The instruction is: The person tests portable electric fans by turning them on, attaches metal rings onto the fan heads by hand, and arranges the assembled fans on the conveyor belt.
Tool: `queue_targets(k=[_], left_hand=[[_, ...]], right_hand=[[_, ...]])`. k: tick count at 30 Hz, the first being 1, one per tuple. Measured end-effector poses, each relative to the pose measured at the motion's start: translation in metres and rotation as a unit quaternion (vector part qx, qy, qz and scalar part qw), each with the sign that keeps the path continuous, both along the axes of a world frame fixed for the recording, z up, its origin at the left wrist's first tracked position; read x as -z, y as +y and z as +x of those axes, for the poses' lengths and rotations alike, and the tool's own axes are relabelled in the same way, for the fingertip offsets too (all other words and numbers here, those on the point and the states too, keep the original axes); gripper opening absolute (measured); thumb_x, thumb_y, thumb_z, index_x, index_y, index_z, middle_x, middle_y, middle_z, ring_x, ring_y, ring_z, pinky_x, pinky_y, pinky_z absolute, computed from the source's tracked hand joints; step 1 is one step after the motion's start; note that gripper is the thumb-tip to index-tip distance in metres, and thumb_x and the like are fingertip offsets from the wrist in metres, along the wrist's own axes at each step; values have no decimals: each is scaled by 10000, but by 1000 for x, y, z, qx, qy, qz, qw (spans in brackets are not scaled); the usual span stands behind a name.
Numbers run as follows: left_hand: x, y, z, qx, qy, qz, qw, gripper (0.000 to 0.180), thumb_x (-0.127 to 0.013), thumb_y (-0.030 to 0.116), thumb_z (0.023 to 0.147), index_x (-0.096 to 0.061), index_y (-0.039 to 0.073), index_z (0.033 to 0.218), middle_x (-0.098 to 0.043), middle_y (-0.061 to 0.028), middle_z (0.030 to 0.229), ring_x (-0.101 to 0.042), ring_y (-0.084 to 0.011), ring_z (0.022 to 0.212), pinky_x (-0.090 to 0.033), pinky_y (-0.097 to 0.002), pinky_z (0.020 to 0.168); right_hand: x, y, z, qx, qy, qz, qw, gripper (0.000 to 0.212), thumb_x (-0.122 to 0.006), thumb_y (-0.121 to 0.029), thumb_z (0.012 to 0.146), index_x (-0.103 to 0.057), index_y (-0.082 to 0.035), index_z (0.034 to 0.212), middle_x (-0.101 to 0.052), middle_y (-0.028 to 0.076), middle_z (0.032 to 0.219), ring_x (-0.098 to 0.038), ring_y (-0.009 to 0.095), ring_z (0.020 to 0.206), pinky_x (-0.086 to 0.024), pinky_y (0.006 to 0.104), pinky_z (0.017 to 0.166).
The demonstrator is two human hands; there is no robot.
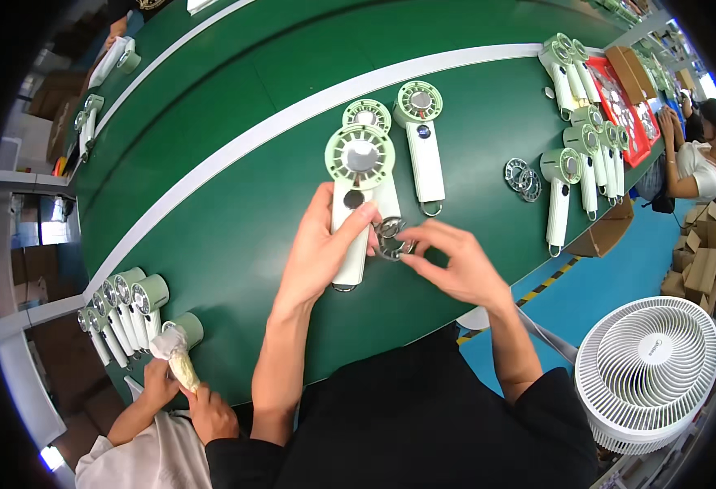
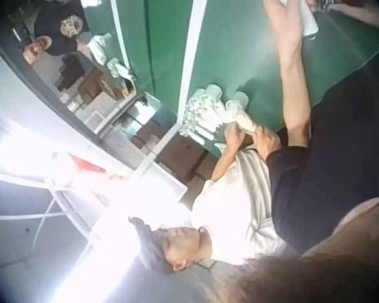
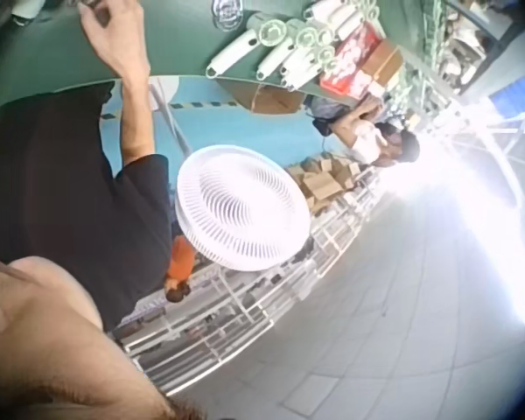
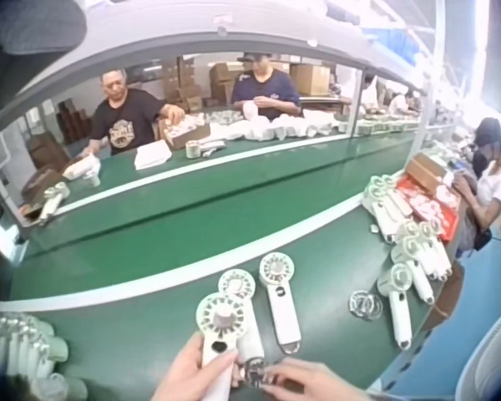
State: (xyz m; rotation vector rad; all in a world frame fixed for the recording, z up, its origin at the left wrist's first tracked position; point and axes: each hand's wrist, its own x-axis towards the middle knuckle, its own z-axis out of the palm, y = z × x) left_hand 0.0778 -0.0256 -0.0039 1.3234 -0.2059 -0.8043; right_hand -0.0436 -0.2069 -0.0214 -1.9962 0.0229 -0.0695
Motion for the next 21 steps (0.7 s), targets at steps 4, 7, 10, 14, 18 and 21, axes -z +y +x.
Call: queue_targets(k=[4, 7, 10, 14, 18, 21], left_hand=[[-6, -5, -6, 10, -26, 25, 999, 320, -649, 228, 987, -481, -6, 1127, -655, -68, 913, -617, -86, 698, -527, -242, 612], [-6, -3, -8, 17, -25, 43, 999, 311, -649, 213, 985, -489, -2, 1144, -648, -62, 885, -609, -92, 679, -519, -251, 606], [-11, -4, -9, 29, -31, 60, 997, 308, -654, 212, 979, -499, 0, 1140, -645, -51, 864, -607, -92, 667, -513, -254, 598], [-16, -8, -12, 63, -57, 92, 992, 333, -675, 231, 961, -512, -8, 1128, -641, -39, 856, -608, -84, 664, -497, -254, 574], [-19, -9, -16, 67, -51, 81, 993, 341, -676, 233, 959, -515, -11, 1135, -633, -39, 863, -612, -87, 666, -498, -264, 571], [-22, -8, -17, 76, -57, 89, 991, 345, -672, 238, 962, -516, -14, 1140, -628, -42, 870, -612, -87, 666, -500, -266, 573]], right_hand=[[6, 11, -1, 10, 38, -49, 998, 329, -725, -83, 877, -668, -49, 1199, -614, 81, 780, -586, 164, 657, -483, 313, 622], [-22, 4, 4, 31, 70, -133, 988, 388, -737, -97, 873, -656, -62, 1251, -610, 76, 766, -553, 149, 611, -466, 313, 581], [-48, -10, 14, 109, 100, -120, 982, 453, -772, -86, 829, -653, -68, 1265, -629, 64, 842, -565, 150, 668, -482, 307, 644], [-70, -15, 36, 108, -164, -133, 972, 515, -764, -41, 802, -625, -63, 1298, -626, 115, 1187, -611, 225, 1052, -485, 330, 908], [-65, -17, 44, 14, -112, -86, 990, 554, -731, -23, 828, -576, -62, 1359, -563, 140, 1389, -537, 267, 1300, -455, 356, 1032], [-66, -17, 44, 4, -99, -40, 994, 545, -723, -25, 841, -575, -66, 1364, -561, 129, 1391, -546, 264, 1285, -461, 367, 1029]])
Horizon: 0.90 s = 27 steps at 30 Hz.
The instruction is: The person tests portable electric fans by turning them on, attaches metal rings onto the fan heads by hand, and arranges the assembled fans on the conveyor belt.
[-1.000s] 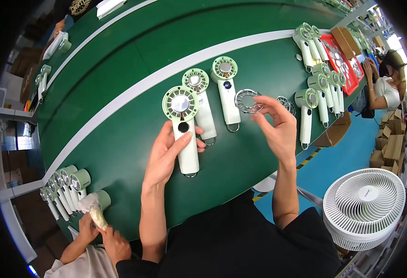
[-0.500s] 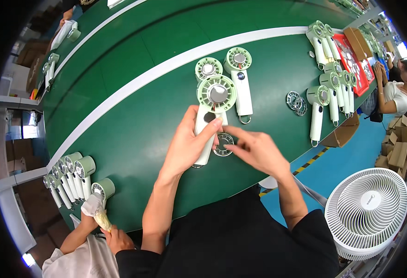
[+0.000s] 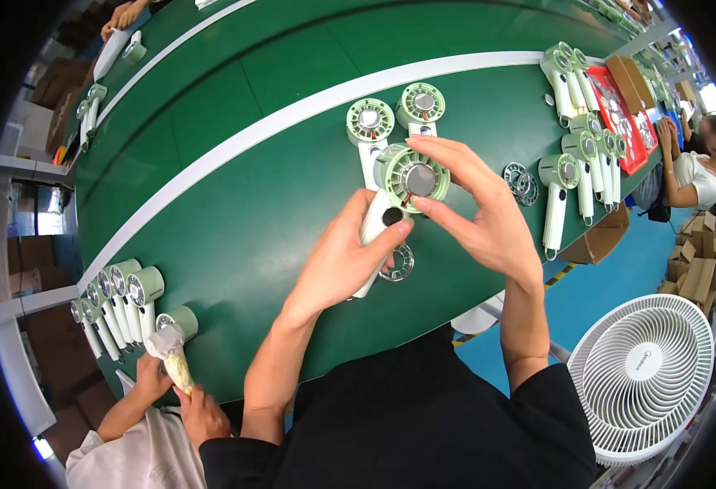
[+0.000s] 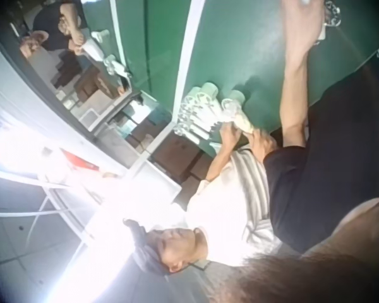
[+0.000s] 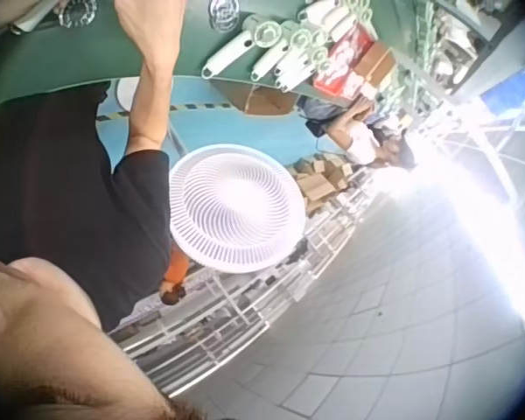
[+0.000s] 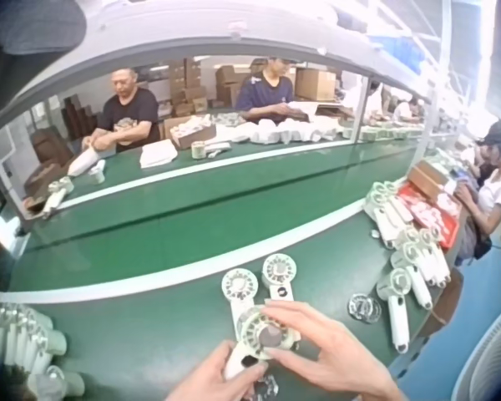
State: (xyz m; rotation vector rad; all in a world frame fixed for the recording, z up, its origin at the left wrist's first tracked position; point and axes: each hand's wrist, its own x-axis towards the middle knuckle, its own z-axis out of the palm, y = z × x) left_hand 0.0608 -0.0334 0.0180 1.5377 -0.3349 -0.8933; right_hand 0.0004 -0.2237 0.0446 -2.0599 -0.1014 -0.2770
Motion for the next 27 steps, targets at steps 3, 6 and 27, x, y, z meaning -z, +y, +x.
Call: queue_targets(k=[3, 6, 27], left_hand=[[2, 1, 0, 4, 2, -3, 1000, 342, -671, 235, 962, -517, -16, 1137, -627, -43, 862, -613, -89, 665, -503, -270, 572], [2, 1, 0, 11, 1, 3, 1000, 346, -672, 235, 962, -520, -17, 1143, -625, -43, 852, -614, -91, 660, -506, -273, 571], [3, -8, -9, -32, -45, 24, 998, 345, -678, 228, 942, -523, -10, 1136, -663, -72, 813, -635, -116, 624, -505, -300, 544]], right_hand=[[-4, 0, -1, 2, 20, -5, 1000, 539, -715, -24, 853, -571, -67, 1371, -562, 127, 1386, -548, 257, 1281, -468, 373, 1025], [-2, 1, -1, 0, 18, 8, 1000, 542, -716, -22, 852, -571, -68, 1372, -567, 125, 1376, -557, 252, 1267, -479, 372, 1010], [1, 11, 1, 26, 58, 174, 983, 529, -669, 72, 865, -532, -23, 1367, -514, 97, 1406, -516, 190, 1281, -461, 348, 1071]])
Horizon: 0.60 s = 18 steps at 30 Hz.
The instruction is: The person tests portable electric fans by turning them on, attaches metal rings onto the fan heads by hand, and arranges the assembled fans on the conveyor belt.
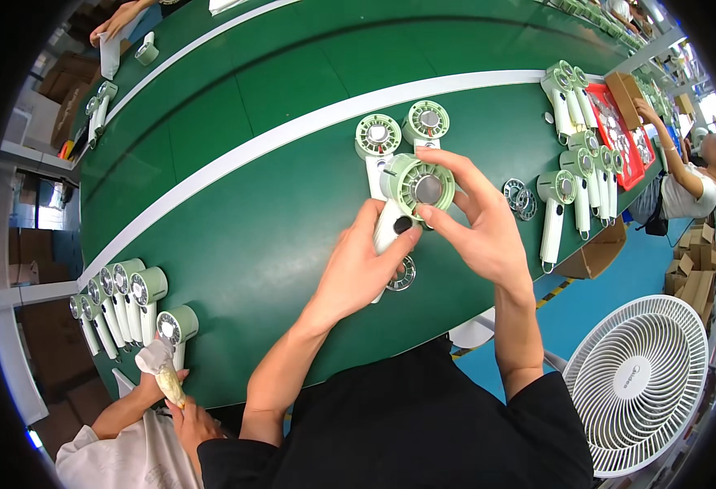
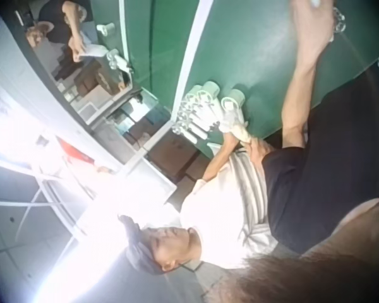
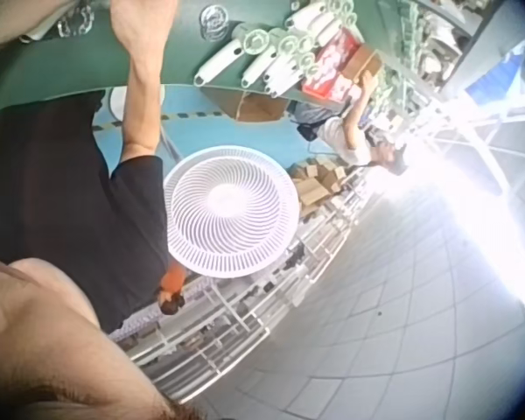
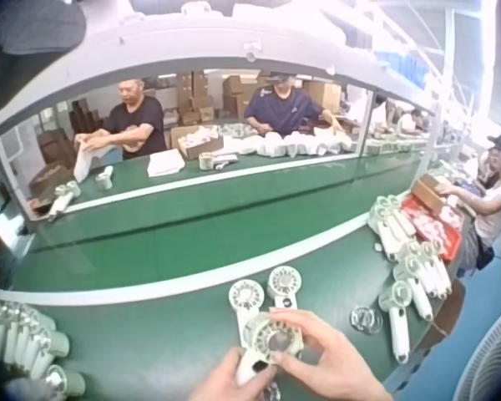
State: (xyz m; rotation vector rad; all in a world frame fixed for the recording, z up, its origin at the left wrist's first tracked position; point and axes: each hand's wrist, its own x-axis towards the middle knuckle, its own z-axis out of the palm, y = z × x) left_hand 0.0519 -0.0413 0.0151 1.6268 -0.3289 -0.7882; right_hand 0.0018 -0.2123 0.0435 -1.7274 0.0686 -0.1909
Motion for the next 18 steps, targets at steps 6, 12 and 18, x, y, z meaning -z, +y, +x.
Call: queue_targets(k=[6, 12, 18], left_hand=[[5, -4, -3, -31, -21, -6, 999, 333, -676, 229, 945, -517, -11, 1112, -664, -76, 775, -633, -121, 605, -489, -309, 518], [14, -2, 3, -48, 27, -34, 998, 288, -670, 212, 954, -519, 4, 1083, -655, -60, 808, -620, -103, 625, -490, -283, 543], [9, 0, 3, -34, 31, -36, 998, 261, -660, 178, 968, -513, 14, 1109, -654, -45, 840, -606, -88, 638, -487, -241, 561]], right_hand=[[9, 9, 6, 22, -13, 18, 1000, 545, -639, 93, 857, -515, -24, 1374, -515, 90, 1406, -491, 182, 1310, -421, 348, 1106], [11, 0, 13, -38, -26, -74, 996, 561, -624, 74, 864, -505, -35, 1401, -514, 86, 1407, -454, 192, 1350, -358, 347, 1137], [7, -4, 10, -57, -12, 6, 998, 588, -614, 104, 855, -478, 1, 1418, -500, 97, 1425, -440, 202, 1363, -333, 356, 1155]])
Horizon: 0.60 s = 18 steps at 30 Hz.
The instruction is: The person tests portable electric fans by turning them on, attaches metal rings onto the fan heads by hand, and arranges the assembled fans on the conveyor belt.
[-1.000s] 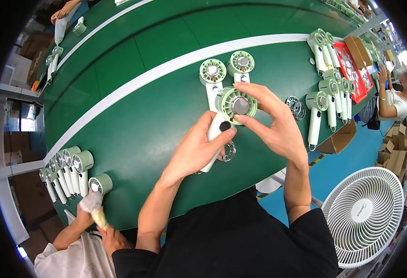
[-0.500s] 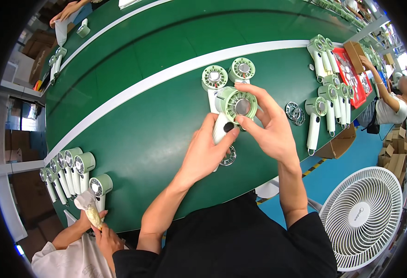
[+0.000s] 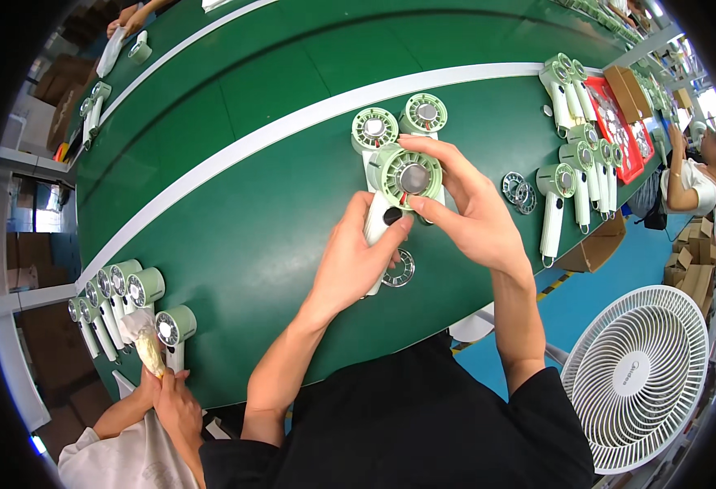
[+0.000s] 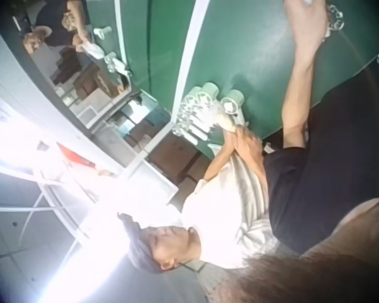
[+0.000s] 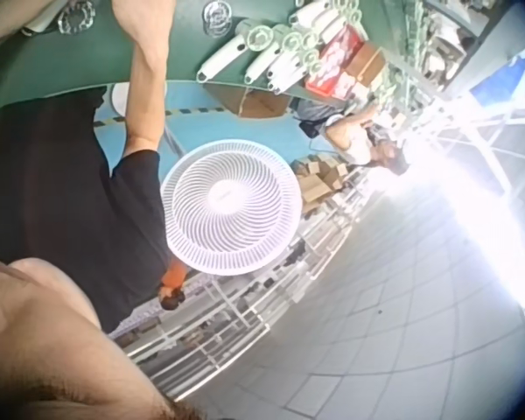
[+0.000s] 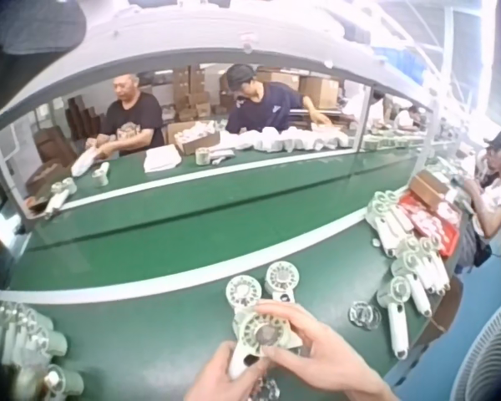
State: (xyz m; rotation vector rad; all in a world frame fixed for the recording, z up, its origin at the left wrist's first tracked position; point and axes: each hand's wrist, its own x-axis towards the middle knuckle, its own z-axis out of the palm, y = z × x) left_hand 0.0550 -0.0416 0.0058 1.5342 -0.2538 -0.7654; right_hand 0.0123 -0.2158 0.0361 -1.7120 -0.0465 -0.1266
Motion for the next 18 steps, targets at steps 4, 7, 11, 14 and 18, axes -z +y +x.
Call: queue_targets(k=[4, 7, 11, 14, 18], left_hand=[[4, 1, -1, 0, -5, -3, 1000, 273, -675, 189, 955, -517, 12, 1091, -652, -47, 833, -608, -91, 636, -491, -257, 555], [8, 3, 1, -14, -6, -15, 1000, 283, -683, 198, 947, -519, 7, 1076, -648, -44, 821, -609, -95, 630, -494, -269, 548], [4, 14, 11, -40, 10, -64, 997, 284, -665, 192, 965, -516, -8, 1100, -664, -69, 870, -629, -99, 663, -516, -253, 583], [5, 27, 26, -53, 30, -90, 994, 327, -663, 181, 963, -507, -29, 1160, -695, -109, 945, -670, -125, 769, -560, -260, 695], [4, 31, 33, -70, 41, -86, 993, 342, -665, 182, 960, -507, -33, 1174, -697, -115, 946, -672, -132, 758, -561, -261, 689]], right_hand=[[3, 2, -2, 8, 5, 19, 1000, 594, -609, 122, 852, -471, 11, 1418, -486, 99, 1440, -427, 200, 1375, -340, 355, 1152], [8, 4, 1, 9, -9, 59, 998, 578, -620, 98, 864, -467, 19, 1416, -506, 99, 1415, -457, 193, 1341, -369, 341, 1126], [12, -2, -13, 187, 16, -65, 980, 381, -688, -22, 876, -604, 13, 1246, -650, 83, 1179, -622, 165, 1039, -499, 322, 919], [30, 3, -34, 4, 125, -282, 951, 298, -721, -63, 851, -656, -9, 1137, -658, 84, 1037, -645, 180, 858, -522, 333, 784], [60, 24, -49, 39, 72, -368, 926, 285, -745, -82, 819, -645, -26, 1080, -604, 92, 976, -626, 233, 768, -512, 360, 716]])
